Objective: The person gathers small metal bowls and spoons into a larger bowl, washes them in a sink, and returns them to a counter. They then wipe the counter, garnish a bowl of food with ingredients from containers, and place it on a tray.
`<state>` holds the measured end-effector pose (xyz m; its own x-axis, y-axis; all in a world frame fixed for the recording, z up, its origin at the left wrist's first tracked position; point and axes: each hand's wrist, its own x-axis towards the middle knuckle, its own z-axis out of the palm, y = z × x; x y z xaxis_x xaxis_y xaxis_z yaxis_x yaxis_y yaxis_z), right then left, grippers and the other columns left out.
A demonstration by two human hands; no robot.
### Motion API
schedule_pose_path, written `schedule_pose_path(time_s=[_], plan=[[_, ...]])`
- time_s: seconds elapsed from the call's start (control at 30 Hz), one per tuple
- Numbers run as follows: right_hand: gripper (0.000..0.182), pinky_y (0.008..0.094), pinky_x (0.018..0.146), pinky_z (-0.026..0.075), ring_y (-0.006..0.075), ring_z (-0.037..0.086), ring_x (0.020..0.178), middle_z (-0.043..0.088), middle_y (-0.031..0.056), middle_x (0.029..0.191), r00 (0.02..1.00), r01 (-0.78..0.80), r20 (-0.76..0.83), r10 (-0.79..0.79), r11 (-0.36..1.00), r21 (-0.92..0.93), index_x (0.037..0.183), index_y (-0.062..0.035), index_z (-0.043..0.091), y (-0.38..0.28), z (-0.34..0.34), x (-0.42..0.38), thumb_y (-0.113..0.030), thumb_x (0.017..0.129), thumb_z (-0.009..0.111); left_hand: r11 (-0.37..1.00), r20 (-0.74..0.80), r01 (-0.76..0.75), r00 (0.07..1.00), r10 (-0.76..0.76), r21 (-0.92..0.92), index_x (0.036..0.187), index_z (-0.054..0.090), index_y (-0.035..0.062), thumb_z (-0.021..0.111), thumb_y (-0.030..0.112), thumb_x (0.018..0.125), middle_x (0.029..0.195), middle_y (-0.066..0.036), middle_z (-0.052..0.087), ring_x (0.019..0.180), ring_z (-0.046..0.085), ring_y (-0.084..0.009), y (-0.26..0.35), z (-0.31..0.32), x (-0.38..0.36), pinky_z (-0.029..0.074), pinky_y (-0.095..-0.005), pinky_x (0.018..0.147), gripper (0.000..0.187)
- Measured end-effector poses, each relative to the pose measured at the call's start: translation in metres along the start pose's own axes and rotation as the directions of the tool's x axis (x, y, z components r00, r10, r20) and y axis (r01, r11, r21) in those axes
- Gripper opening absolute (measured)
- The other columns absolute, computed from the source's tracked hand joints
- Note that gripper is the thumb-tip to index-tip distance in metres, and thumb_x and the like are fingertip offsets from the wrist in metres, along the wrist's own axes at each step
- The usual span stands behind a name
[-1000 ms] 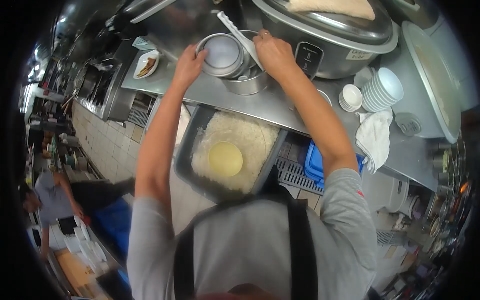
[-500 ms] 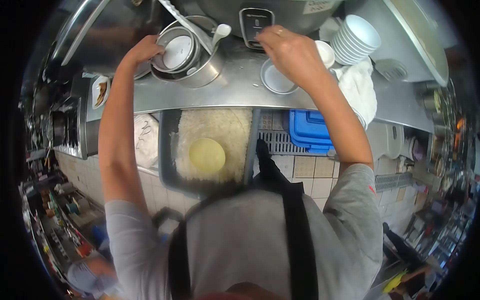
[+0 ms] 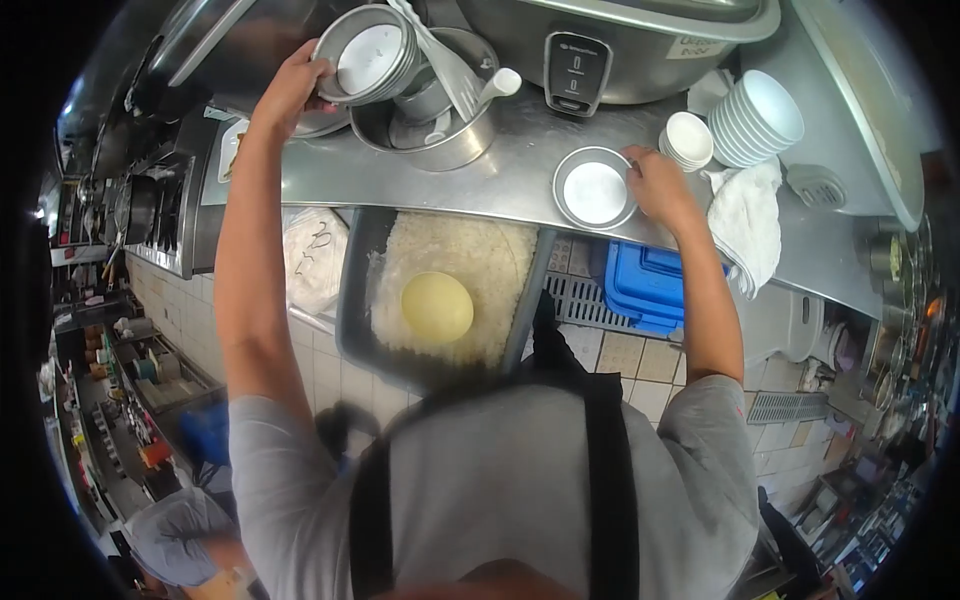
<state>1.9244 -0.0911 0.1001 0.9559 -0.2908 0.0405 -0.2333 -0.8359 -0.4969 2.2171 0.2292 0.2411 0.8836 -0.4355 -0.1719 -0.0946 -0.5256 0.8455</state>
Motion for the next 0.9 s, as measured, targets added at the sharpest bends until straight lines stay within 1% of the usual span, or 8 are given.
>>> schedule_pose_path(time_s=[0.1, 0.23, 0.4, 0.47, 0.57, 0.67, 0.8, 0.9], plan=[[0.029, 0.0295, 0.044, 0.046, 0.0163, 0.057, 0.045, 0.061, 0.0115, 0.069, 0.976, -0.181, 0.170, 0.139, 0.947, 0.265, 0.105, 0.0022, 0.059, -0.028, -0.018, 0.000, -0.002, 0.078, 0.048, 0.988, 0.014, 0.026, 1.000, -0.024, -0.153, 0.121, 0.046, 0.0058, 0.049, 0.009, 0.076, 0.088, -0.007, 0.055, 0.063, 0.057, -0.0151, -0.004, -0.011, -0.025, 0.051, -0.0253, 0.050, 0.045], [0.030, 0.0291, 0.045, 0.046, 0.0163, 0.058, 0.046, 0.061, 0.0111, 0.068, 0.985, -0.088, 0.163, 0.054, 0.974, 0.211, 0.105, 0.0020, 0.059, -0.038, -0.007, 0.014, -0.002, 0.077, 0.048, 0.947, 0.003, 0.044, 0.999, -0.046, -0.319, 0.125, 0.044, 0.0048, 0.049, 0.006, 0.077, 0.086, -0.007, 0.057, 0.061, 0.058, -0.0136, -0.030, -0.030, -0.049, 0.050, -0.0225, 0.047, 0.048], [0.032, 0.0285, 0.048, 0.048, 0.0134, 0.058, 0.050, 0.060, 0.0086, 0.066, 0.928, -0.037, 0.338, -0.154, 0.868, 0.496, 0.107, 0.0007, 0.060, -0.126, 0.003, 0.022, -0.005, 0.078, 0.050, 0.911, 0.026, 0.094, 0.995, -0.091, -0.402, 0.122, 0.046, 0.0004, 0.050, 0.007, 0.078, 0.080, -0.009, 0.059, 0.058, 0.060, -0.0157, -0.046, -0.037, -0.057, 0.049, -0.0220, 0.045, 0.045], [0.031, 0.0282, 0.049, 0.049, 0.0127, 0.059, 0.053, 0.061, 0.0075, 0.070, 0.960, 0.019, 0.215, -0.177, 0.812, 0.583, 0.108, 0.0003, 0.060, -0.158, 0.009, 0.036, -0.006, 0.079, 0.051, 0.914, 0.005, 0.071, 0.997, -0.075, -0.400, 0.120, 0.048, 0.0003, 0.050, 0.007, 0.079, 0.083, -0.009, 0.060, 0.058, 0.060, -0.0163, -0.037, -0.025, -0.056, 0.049, -0.0216, 0.046, 0.041], [0.033, 0.0374, 0.067, 0.048, 0.0306, 0.063, 0.072, 0.063, 0.0182, 0.081, 0.945, 0.218, -0.313, -0.095, 0.897, 0.385, 0.107, -0.0001, 0.062, -0.171, 0.010, 0.064, -0.010, 0.076, 0.053, 0.912, -0.043, 0.021, 0.998, -0.042, -0.410, 0.116, 0.051, 0.0001, 0.050, 0.008, 0.079, 0.085, -0.009, 0.060, 0.059, 0.059, -0.0163, -0.025, -0.017, -0.052, 0.049, -0.0211, 0.046, 0.037], [0.036, 0.0380, 0.072, 0.049, 0.0333, 0.062, 0.079, 0.063, 0.0198, 0.083, 0.885, 0.176, -0.462, -0.057, 0.960, 0.217, 0.109, 0.0010, 0.061, -0.181, -0.007, 0.082, -0.010, 0.075, 0.055, 0.907, -0.085, -0.014, 0.996, -0.024, -0.421, 0.112, 0.052, 0.0013, 0.051, 0.010, 0.079, 0.085, -0.008, 0.059, 0.059, 0.058, -0.0155, -0.014, -0.014, -0.050, 0.049, -0.0210, 0.047, 0.034], [0.037, 0.0345, 0.067, 0.052, 0.0276, 0.066, 0.073, 0.064, 0.0181, 0.079, 0.899, 0.236, -0.427, -0.099, 0.930, 0.282, 0.111, 0.0043, 0.058, -0.198, 0.011, 0.116, -0.009, 0.077, 0.055, 0.921, -0.029, -0.017, 1.000, 0.006, -0.389, 0.112, 0.053, 0.0028, 0.052, 0.012, 0.079, 0.085, -0.006, 0.059, 0.062, 0.057, -0.0129, 0.002, 0.005, -0.048, 0.048, -0.0210, 0.049, 0.034], [0.037, 0.0247, 0.048, 0.052, 0.0153, 0.062, 0.054, 0.060, 0.0076, 0.068, 0.996, 0.070, -0.091, 0.006, 0.592, 0.803, 0.118, 0.0101, 0.050, -0.213, 0.005, 0.131, -0.002, 0.083, 0.048, 0.945, -0.065, -0.008, 0.998, -0.014, -0.327, 0.110, 0.054, 0.0039, 0.053, 0.015, 0.079, 0.086, -0.005, 0.059, 0.068, 0.057, -0.0115, 0.006, 0.016, -0.045, 0.050, -0.0230, 0.053, 0.033]])
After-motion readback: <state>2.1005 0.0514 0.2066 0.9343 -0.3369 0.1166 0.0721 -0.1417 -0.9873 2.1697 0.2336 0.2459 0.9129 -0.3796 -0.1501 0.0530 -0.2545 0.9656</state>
